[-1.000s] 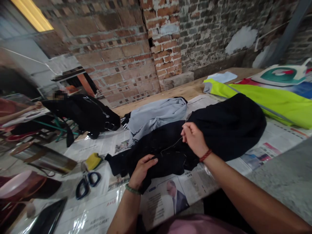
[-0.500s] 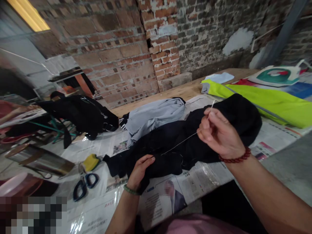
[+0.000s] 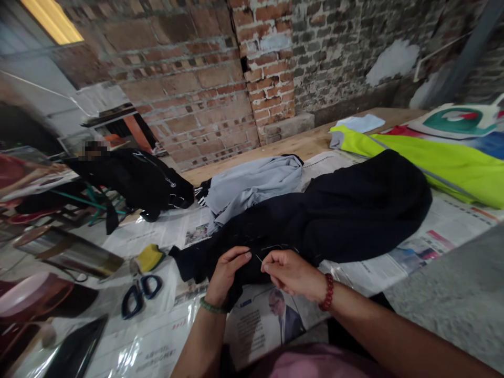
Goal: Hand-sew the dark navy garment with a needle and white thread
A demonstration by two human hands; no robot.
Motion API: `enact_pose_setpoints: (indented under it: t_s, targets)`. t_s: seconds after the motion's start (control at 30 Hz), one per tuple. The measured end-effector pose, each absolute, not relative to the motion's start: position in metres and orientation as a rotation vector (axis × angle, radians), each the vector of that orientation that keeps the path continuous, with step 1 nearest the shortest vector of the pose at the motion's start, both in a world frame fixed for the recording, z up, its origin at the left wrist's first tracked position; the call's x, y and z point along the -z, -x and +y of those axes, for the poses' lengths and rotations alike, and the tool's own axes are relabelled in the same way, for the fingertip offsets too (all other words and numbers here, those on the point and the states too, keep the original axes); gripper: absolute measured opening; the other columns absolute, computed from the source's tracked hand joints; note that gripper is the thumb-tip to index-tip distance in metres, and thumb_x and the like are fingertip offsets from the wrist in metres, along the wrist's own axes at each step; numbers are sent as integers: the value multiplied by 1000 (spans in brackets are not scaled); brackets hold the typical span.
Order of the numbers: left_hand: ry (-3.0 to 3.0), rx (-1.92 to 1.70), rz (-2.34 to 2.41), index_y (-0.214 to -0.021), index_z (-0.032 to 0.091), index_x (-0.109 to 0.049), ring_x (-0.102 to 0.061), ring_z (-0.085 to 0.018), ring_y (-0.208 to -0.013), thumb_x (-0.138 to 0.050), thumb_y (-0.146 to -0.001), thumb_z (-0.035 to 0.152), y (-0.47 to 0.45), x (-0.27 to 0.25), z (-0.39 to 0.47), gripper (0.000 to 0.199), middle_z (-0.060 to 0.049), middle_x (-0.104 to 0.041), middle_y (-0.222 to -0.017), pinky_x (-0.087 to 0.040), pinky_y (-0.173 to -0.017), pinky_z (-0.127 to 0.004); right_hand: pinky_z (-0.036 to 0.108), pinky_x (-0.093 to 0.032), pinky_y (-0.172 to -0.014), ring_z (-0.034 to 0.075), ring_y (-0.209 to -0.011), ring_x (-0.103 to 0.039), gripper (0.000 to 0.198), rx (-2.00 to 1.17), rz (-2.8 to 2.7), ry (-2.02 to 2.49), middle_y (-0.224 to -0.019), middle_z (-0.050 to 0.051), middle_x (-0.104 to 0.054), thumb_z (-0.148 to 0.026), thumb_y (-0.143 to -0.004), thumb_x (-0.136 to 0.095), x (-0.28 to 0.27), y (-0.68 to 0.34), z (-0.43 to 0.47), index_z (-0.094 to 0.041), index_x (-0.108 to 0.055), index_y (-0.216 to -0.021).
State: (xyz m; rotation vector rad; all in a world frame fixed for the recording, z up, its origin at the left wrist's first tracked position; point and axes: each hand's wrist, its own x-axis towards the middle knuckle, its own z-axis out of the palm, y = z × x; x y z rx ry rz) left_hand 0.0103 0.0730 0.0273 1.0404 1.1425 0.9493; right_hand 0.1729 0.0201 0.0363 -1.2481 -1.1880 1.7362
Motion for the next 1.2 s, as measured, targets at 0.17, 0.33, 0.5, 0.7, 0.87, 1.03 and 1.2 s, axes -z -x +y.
enact_pose_setpoints:
  t_s: [0.17, 0.33, 0.5, 0.7, 0.87, 1.03, 1.2]
  targets:
    - [-1117, -945, 1124, -64, 17, -70, -51, -10, -55, -75, -51, 24, -9, -25, 72, 16, 1, -62, -59, -39, -55, -21, 13, -18, -29, 1, -27, -28, 15, -1732, -1160, 1227, -41, -9, -41, -27, -76, -44, -32, -173, 22, -15, -51, -78]
    - [-1190, -905, 1129, -68, 17, -70, -53, -12, -57, -74, -53, 27, -9, -25, 70, 19, 0, -63, -62, -40, -55, -21, 13, -17, -28, 1, -26, -28, 14, -1733, -1153, 1244, -40, -9, -40, -26, -76, -44, -28, -173, 24, -15, -51, -78]
    - [-1152, -938, 1141, -68, 17, -70, -53, -11, -56, -74, -52, 27, -9, -26, 71, 19, 1, -63, -61, -41, -55, -21, 14, -18, -29, 1, -27, -28, 13, -1706, -1173, 1267, -40, -9, -40, -26, -76, -45, -29, -172, 23, -15, -52, -76]
    - [-1171, -963, 1133, -66, 18, -70, -53, -10, -58, -73, -53, 24, -9, -27, 72, 15, 2, -63, -61, -40, -57, -20, 13, -17, -29, 1, -27, -27, 12, -1716, -1166, 1274, -40, -9, -39, -26, -76, -45, -33, -173, 20, -16, -51, -75]
    - [-1164, -938, 1119, -68, 18, -70, -51, -10, -54, -73, -54, 25, -9, -25, 71, 16, 2, -62, -60, -40, -55, -21, 14, -18, -28, 2, -27, -29, 11, -1697, -1175, 1305, -39, -9, -40, -23, -75, -44, -33, -170, 24, -16, -52, -76]
    - [-1291, -943, 1110, -70, 18, -70, -54, -12, -62, -71, -57, 24, -7, -24, 72, 14, 0, -64, -65, -42, -60, -22, 14, -18, -28, 2, -26, -28, 11, -1697, -1174, 1339, -38, -9, -40, -19, -75, -41, -36, -167, 26, -16, -52, -75]
    - [-1494, -970, 1044, -69, 19, -70, -56, -13, -69, -68, -62, 21, -9, -25, 71, 8, -1, -64, -70, -42, -67, -23, 14, -18, -27, 2, -26, -28, 11, -1648, -1199, 1358, -39, -9, -40, -23, -77, -42, -37, -164, 30, -16, -49, -72]
